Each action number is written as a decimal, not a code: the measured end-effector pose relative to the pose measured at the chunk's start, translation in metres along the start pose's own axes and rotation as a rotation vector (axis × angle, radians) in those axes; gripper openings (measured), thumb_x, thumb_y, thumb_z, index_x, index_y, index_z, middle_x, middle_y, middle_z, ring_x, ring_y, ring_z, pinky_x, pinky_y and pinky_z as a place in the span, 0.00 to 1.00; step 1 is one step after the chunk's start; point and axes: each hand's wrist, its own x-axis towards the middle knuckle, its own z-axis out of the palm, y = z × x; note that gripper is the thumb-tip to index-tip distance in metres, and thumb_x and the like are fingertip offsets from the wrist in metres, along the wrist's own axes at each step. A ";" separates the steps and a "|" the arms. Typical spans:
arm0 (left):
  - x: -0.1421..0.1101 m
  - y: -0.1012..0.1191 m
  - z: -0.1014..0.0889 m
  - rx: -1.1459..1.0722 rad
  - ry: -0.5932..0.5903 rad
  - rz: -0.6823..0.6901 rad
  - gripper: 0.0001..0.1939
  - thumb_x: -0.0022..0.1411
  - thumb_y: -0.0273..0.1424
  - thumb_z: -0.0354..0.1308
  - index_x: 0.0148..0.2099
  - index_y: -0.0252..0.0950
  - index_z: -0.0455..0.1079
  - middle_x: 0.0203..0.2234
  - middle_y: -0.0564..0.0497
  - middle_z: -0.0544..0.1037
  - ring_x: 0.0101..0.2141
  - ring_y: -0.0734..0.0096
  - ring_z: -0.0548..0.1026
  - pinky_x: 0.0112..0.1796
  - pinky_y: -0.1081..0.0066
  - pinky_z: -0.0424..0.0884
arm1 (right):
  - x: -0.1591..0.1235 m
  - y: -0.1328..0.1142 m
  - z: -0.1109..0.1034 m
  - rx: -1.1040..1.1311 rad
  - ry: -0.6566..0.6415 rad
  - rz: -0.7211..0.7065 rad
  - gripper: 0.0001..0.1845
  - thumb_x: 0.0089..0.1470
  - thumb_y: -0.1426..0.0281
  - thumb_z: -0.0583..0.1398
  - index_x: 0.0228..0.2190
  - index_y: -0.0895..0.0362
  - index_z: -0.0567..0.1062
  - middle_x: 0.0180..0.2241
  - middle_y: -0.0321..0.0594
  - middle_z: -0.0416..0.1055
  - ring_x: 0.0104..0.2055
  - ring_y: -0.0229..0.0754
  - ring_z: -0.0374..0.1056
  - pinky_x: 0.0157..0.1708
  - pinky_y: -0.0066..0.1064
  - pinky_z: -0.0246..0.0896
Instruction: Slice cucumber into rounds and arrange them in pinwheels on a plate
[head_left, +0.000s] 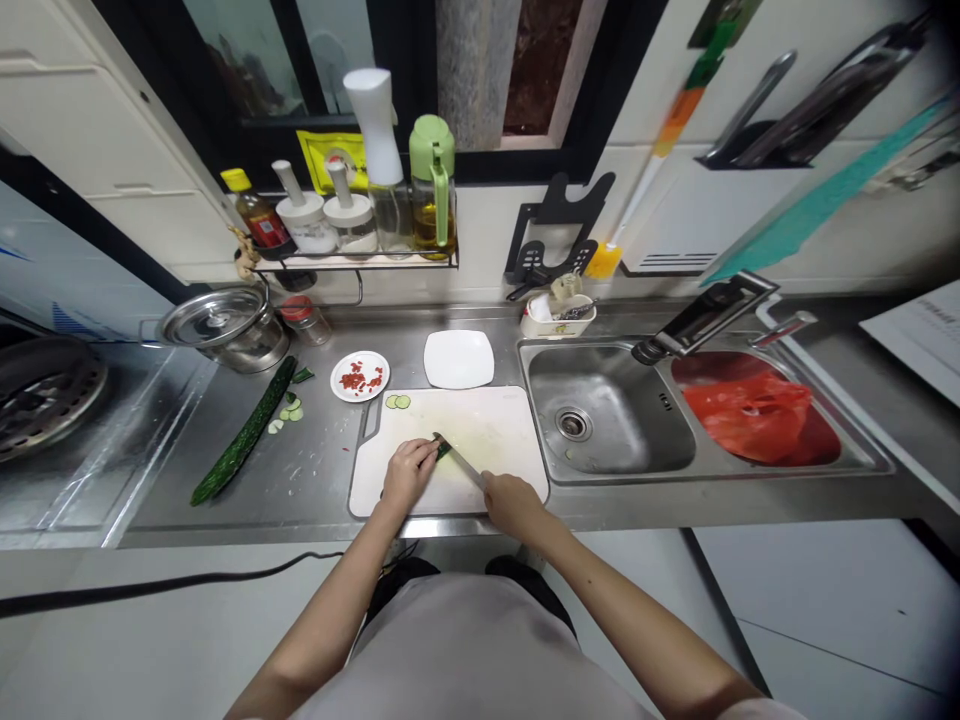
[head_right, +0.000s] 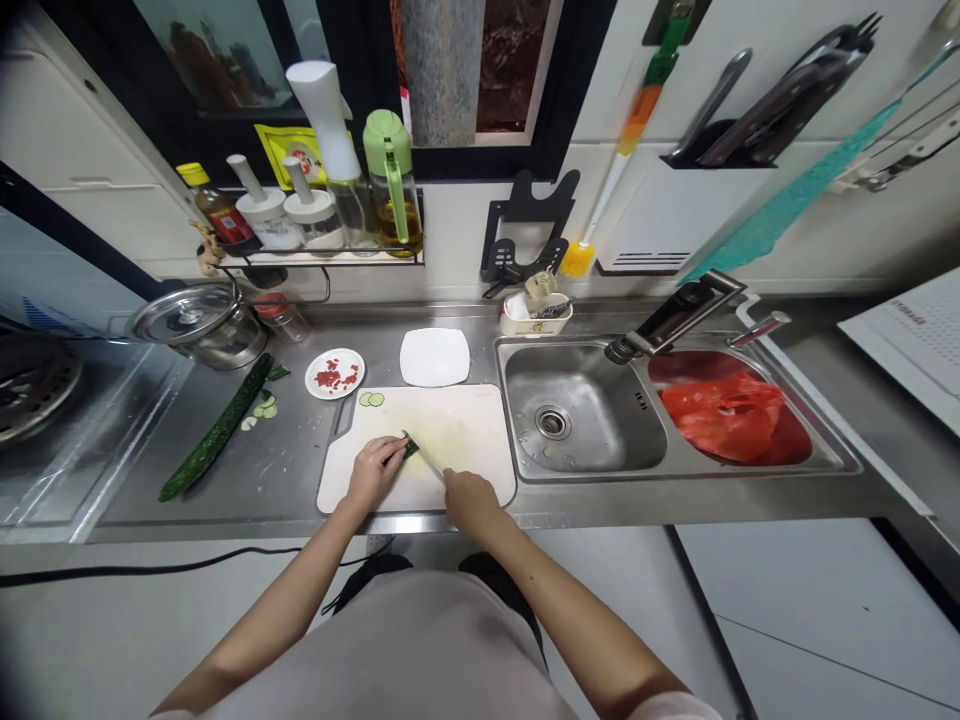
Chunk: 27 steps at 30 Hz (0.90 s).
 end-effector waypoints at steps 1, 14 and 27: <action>0.000 0.000 0.000 0.000 0.000 -0.001 0.12 0.66 0.32 0.52 0.47 0.40 0.75 0.39 0.47 0.78 0.41 0.66 0.74 0.44 0.62 0.72 | 0.000 -0.001 0.000 -0.002 -0.001 -0.003 0.16 0.58 0.76 0.48 0.45 0.60 0.69 0.37 0.51 0.75 0.41 0.48 0.72 0.35 0.32 0.59; 0.001 0.001 -0.001 -0.001 -0.008 -0.008 0.12 0.66 0.32 0.52 0.46 0.40 0.75 0.39 0.47 0.78 0.42 0.66 0.74 0.45 0.62 0.72 | 0.005 -0.006 -0.004 -0.010 -0.009 -0.002 0.15 0.58 0.76 0.49 0.45 0.61 0.70 0.38 0.52 0.75 0.42 0.48 0.72 0.36 0.33 0.61; 0.001 0.002 -0.001 0.010 -0.008 0.008 0.12 0.66 0.31 0.52 0.46 0.40 0.75 0.40 0.48 0.78 0.42 0.66 0.74 0.45 0.63 0.72 | 0.021 -0.012 0.002 -0.021 0.031 -0.030 0.16 0.58 0.77 0.47 0.44 0.61 0.70 0.38 0.51 0.74 0.43 0.48 0.71 0.39 0.33 0.62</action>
